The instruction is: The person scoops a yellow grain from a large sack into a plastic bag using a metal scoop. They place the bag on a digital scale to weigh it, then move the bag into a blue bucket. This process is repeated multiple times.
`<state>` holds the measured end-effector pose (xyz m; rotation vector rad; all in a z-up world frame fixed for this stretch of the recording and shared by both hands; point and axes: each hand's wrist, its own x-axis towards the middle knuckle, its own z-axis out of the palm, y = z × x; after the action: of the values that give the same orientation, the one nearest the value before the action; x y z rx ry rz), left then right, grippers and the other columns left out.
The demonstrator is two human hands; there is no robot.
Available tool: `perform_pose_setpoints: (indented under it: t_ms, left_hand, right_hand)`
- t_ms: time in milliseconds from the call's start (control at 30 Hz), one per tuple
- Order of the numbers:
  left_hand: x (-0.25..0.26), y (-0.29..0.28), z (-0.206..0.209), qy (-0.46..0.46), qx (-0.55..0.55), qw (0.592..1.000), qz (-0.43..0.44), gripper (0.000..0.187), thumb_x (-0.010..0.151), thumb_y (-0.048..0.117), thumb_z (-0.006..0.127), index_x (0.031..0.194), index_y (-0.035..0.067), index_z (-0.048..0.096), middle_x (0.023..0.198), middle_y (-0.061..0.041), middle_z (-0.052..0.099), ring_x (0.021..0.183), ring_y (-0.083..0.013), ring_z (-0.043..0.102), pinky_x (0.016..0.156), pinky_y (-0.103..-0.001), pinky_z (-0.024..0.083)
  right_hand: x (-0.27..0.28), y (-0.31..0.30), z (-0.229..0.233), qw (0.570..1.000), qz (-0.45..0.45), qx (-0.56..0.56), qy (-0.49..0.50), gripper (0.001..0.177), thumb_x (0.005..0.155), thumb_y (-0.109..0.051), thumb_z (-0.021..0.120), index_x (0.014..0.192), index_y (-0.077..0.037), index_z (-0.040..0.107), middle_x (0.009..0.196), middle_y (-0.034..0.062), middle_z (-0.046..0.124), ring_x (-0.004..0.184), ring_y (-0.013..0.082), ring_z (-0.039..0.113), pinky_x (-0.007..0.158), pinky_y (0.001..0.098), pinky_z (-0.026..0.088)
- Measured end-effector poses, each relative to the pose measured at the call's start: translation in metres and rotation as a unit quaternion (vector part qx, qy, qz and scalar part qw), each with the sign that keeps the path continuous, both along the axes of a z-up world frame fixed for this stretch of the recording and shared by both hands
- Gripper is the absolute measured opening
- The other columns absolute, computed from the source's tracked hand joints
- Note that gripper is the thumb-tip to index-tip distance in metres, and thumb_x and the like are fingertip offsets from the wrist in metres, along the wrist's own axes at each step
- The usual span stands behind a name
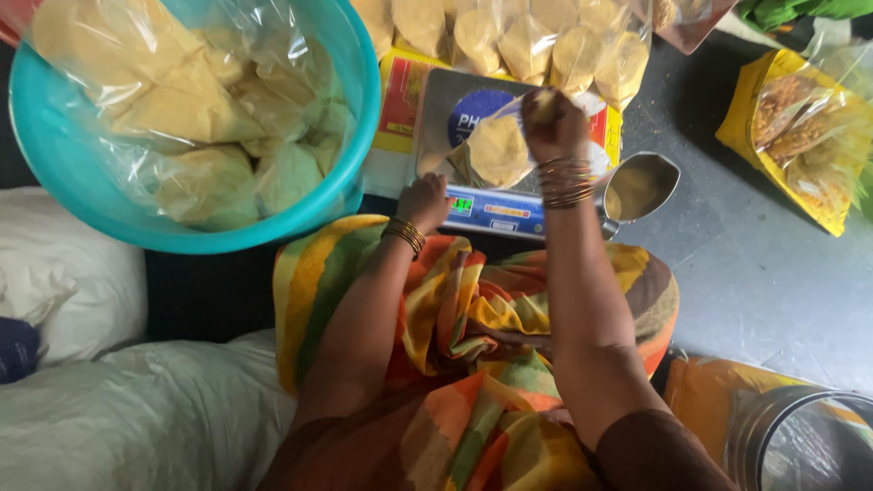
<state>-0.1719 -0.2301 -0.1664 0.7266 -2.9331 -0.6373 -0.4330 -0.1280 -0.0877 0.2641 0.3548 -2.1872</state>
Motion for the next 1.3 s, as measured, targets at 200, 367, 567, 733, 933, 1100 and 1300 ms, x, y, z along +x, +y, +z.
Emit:
perform_pose_setpoints:
  t_ms: [200, 367, 567, 733, 933, 1100, 1300]
  left_hand:
    - [0.007, -0.004, 0.015, -0.003, 0.033, 0.999, 0.036, 0.035, 0.095, 0.033, 0.069, 0.111, 0.004, 0.063, 0.113, -0.017, 0.067, 0.101, -0.0356, 0.069, 0.086, -0.047, 0.056]
    - [0.006, -0.006, 0.016, 0.014, 0.011, 0.999, 0.035, 0.034, 0.093, 0.032, 0.07, 0.11, 0.003, 0.065, 0.111, -0.017, 0.068, 0.101, -0.0364, 0.069, 0.085, -0.049, 0.055]
    - [0.004, -0.008, 0.017, -0.005, 0.008, 0.999, 0.036, 0.035, 0.094, 0.033, 0.07, 0.112, 0.003, 0.065, 0.115, -0.018, 0.068, 0.103, -0.037, 0.068, 0.085, -0.048, 0.055]
    - [0.001, -0.008, 0.025, -0.03, -0.003, 0.999, 0.032, 0.034, 0.095, 0.032, 0.069, 0.112, 0.003, 0.065, 0.113, -0.018, 0.068, 0.102, -0.0367, 0.068, 0.084, -0.049, 0.055]
    - [-0.003, 0.0, 0.037, -0.003, -0.027, 0.999, 0.018, 0.033, 0.092, 0.031, 0.07, 0.11, 0.003, 0.065, 0.112, -0.017, 0.068, 0.101, -0.0354, 0.068, 0.084, -0.048, 0.055]
    - [-0.012, 0.007, 0.033, -0.012, 0.022, 1.0, -0.004, 0.041, 0.096, 0.032, 0.069, 0.122, 0.002, 0.058, 0.115, -0.017, 0.069, 0.105, -0.0347, 0.069, 0.088, -0.048, 0.056]
    - [-0.03, 0.014, 0.017, 0.172, 0.305, 0.937, 0.001, 0.081, 0.094, 0.025, 0.073, 0.155, 0.005, 0.024, 0.141, -0.026, 0.056, 0.122, -0.0385, 0.064, 0.1, -0.045, 0.055]
  right_hand:
    - [-0.049, 0.082, 0.033, 0.995, -0.064, -0.03, 0.069, 0.013, 0.097, -0.004, 0.049, 0.099, 0.003, 0.059, 0.099, 0.0179, 0.063, 0.094, 0.0284, 0.063, 0.087, 0.0395, 0.057]
    - [-0.09, 0.163, 0.017, 0.982, -0.145, 0.042, 0.118, 0.014, 0.101, -0.003, 0.051, 0.095, 0.005, 0.06, 0.09, 0.0183, 0.062, 0.088, 0.0314, 0.065, 0.084, 0.042, 0.059]
    - [-0.107, 0.225, -0.053, 0.93, -0.202, 0.237, 0.196, 0.015, 0.093, -0.011, 0.055, 0.089, -0.001, 0.065, 0.085, 0.0179, 0.069, 0.076, 0.0315, 0.07, 0.071, 0.0426, 0.06]
    - [-0.11, 0.23, -0.101, 0.574, -0.071, 0.579, 0.575, 0.024, 0.092, -0.02, 0.065, 0.107, -0.005, 0.077, 0.098, 0.0142, 0.075, 0.085, 0.0266, 0.071, 0.074, 0.0419, 0.055]
    - [-0.062, 0.206, -0.064, 0.229, -0.077, 0.642, 0.728, 0.018, 0.084, -0.012, 0.074, 0.1, -0.006, 0.075, 0.1, 0.0187, 0.072, 0.093, 0.042, 0.07, 0.082, 0.0466, 0.056]
    - [0.013, 0.146, 0.048, 0.351, -0.116, 0.488, 0.791, 0.018, 0.091, -0.003, 0.066, 0.108, -0.003, 0.071, 0.108, 0.0164, 0.071, 0.098, 0.0382, 0.073, 0.086, 0.0425, 0.059]
    - [0.042, 0.046, 0.081, 0.426, 0.14, 0.409, 0.795, 0.021, 0.096, -0.015, 0.063, 0.113, -0.007, 0.071, 0.11, 0.0133, 0.075, 0.097, 0.0299, 0.076, 0.084, 0.0395, 0.06]
